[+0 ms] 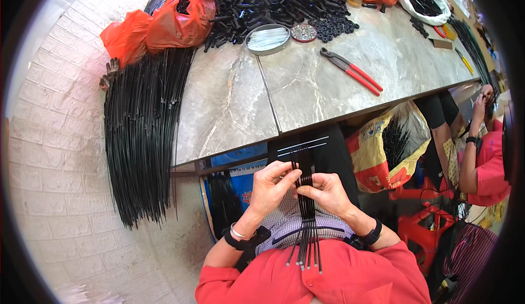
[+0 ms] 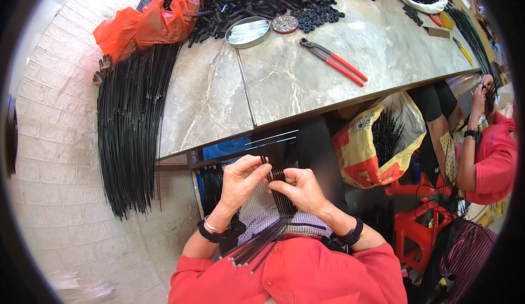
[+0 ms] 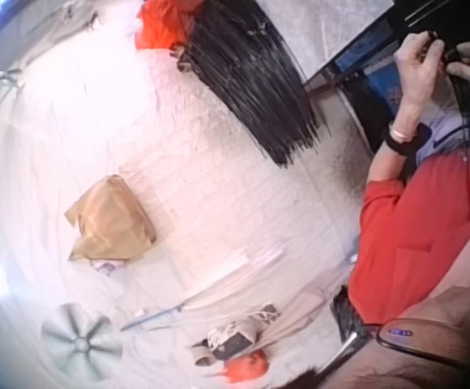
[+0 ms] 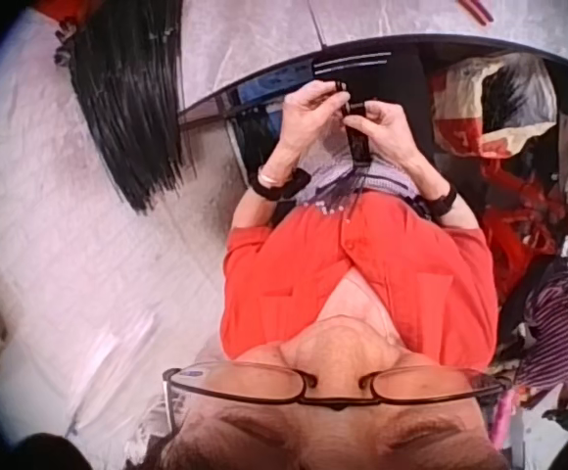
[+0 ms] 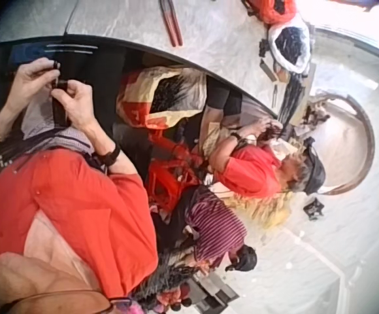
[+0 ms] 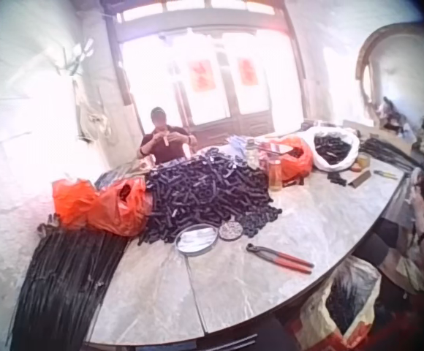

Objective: Assembling small components onto black umbrella ribs using pliers and hands at a factory workbench.

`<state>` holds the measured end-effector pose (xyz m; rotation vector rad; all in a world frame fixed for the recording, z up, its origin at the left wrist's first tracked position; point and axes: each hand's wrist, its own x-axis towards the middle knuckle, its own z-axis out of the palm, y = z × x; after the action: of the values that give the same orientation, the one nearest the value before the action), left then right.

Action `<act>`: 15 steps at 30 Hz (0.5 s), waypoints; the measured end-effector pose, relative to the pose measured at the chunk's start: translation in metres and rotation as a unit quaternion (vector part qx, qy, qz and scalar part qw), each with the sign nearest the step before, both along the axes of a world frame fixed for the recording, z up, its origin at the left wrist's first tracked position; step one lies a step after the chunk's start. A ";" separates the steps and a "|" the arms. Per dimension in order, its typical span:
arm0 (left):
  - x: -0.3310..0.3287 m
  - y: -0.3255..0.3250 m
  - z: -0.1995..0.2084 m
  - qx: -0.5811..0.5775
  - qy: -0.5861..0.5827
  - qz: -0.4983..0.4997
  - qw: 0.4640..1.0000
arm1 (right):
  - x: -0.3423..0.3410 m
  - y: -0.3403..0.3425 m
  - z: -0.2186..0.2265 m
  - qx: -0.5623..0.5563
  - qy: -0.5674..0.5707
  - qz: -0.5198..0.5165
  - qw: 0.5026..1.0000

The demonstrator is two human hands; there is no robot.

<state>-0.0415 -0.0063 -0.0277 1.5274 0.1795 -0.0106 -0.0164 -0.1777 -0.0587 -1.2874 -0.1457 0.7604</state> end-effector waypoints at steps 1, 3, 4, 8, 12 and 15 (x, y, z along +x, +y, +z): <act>-0.001 0.001 -0.003 0.000 -0.002 0.003 1.000 | 0.000 0.000 0.000 0.000 -0.002 0.003 1.000; -0.003 0.002 -0.011 0.002 -0.018 0.007 1.000 | -0.001 0.002 -0.001 0.014 0.004 0.001 1.000; -0.004 0.003 -0.011 0.003 -0.012 0.005 1.000 | 0.000 0.003 0.002 0.016 0.009 0.001 1.000; -0.005 0.003 -0.010 -0.024 -0.013 0.012 1.000 | 0.002 0.003 0.002 0.015 0.014 0.013 1.000; -0.004 0.002 -0.009 -0.039 -0.024 0.012 0.999 | 0.005 0.002 0.002 0.014 0.016 0.018 1.000; -0.001 0.001 -0.009 -0.039 -0.026 0.014 0.999 | 0.007 0.001 0.000 0.022 0.013 0.015 1.000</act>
<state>-0.0428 -0.0052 -0.0368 1.4461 0.1566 0.0444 -0.0090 -0.1769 -0.0584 -1.2355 -0.1595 0.7959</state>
